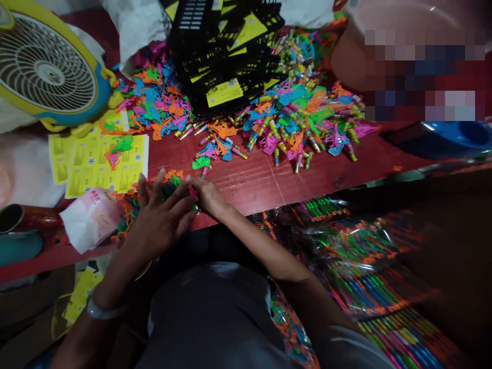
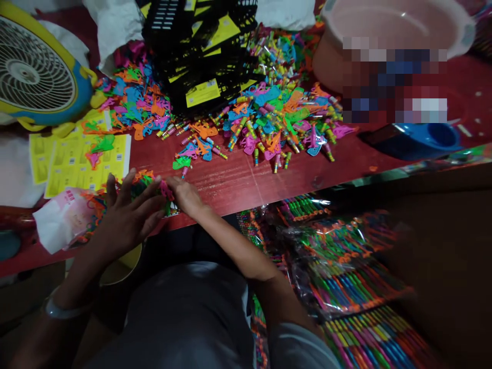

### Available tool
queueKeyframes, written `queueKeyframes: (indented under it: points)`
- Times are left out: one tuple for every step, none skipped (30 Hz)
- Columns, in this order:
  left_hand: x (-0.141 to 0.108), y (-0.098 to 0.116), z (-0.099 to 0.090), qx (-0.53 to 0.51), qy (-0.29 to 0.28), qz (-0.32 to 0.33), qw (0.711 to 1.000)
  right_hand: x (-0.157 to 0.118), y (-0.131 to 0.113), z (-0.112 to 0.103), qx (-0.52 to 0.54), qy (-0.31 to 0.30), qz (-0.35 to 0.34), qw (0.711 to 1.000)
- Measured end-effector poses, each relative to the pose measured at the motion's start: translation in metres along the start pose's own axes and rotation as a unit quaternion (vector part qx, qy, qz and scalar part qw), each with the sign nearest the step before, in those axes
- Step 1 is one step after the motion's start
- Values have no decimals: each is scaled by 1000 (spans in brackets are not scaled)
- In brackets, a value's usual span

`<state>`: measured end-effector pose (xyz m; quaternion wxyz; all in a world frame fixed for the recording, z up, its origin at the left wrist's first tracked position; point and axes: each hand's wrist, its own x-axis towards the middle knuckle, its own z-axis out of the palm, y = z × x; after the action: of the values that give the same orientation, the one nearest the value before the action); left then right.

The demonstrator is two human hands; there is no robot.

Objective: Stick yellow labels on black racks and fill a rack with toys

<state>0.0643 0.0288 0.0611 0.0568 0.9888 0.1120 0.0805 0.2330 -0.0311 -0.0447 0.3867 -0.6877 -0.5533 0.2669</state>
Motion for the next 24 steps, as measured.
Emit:
queueKeyframes:
  points:
    - [0,0,-1,3,-2,-2,1000,2,3,-8,-4,-10,-11,1000]
    - [0,0,-2,5,-3,-5,1000,4,6,-17,-13,-5,-12,1000]
    - [0,0,-3,6,-6,-9,1000,7,10,-29,-33,22,6,999]
    - [1,1,-5,4,-8,-13,1000,9,14,-42,-62,70,46,995]
    - [1,1,-6,0,-13,-17,1000,11,19,-55,-99,129,101,981]
    - [1,2,-8,-5,-18,-21,1000,13,24,-68,-138,181,163,960]
    - [2,2,-9,-11,-23,-26,999,16,28,-80,-170,209,217,938]
    - [2,2,-10,-15,-29,-29,999,17,33,-90,-193,213,256,923]
    - [3,2,-11,-19,-28,-29,999,17,36,-97,-205,206,281,915]
    - [3,2,-11,-22,-26,-27,999,16,39,-102,-206,194,290,914]
    - [3,2,-11,-25,-24,-25,999,13,40,-104,-197,186,287,919]
    - [3,2,-11,-26,-21,-24,999,8,41,-103,-178,188,277,925]
    - [3,1,-10,-27,-22,-24,999,1,42,-99,-148,199,263,932]
    - [3,1,-10,-27,-22,-26,999,-7,41,-93,-103,210,249,940]
    - [3,1,-10,-25,-24,-28,999,-17,39,-86,-43,213,236,947]
    - [3,2,-10,-24,-25,-29,999,-26,37,-76,30,203,225,952]
    - [3,2,-10,-23,-26,-30,999,-36,34,-66,111,177,215,954]
    - [3,2,-10,-24,-28,-30,999,-45,30,-55,194,140,203,950]
    - [3,2,-10,-27,-29,-31,999,-52,26,-44,269,96,188,940]
    - [4,3,-11,-32,-30,-32,999,-59,22,-34,329,58,175,926]
    - [4,3,-11,-37,-30,-35,998,-63,18,-23,372,30,164,913]
    - [4,3,-12,-41,-30,-37,998,-66,14,-15,396,14,156,905]
    - [3,3,-12,-44,-29,-38,998,-68,11,-7,402,13,152,903]
    - [3,3,-12,-46,-28,-39,998,-69,9,-1,391,19,149,908]
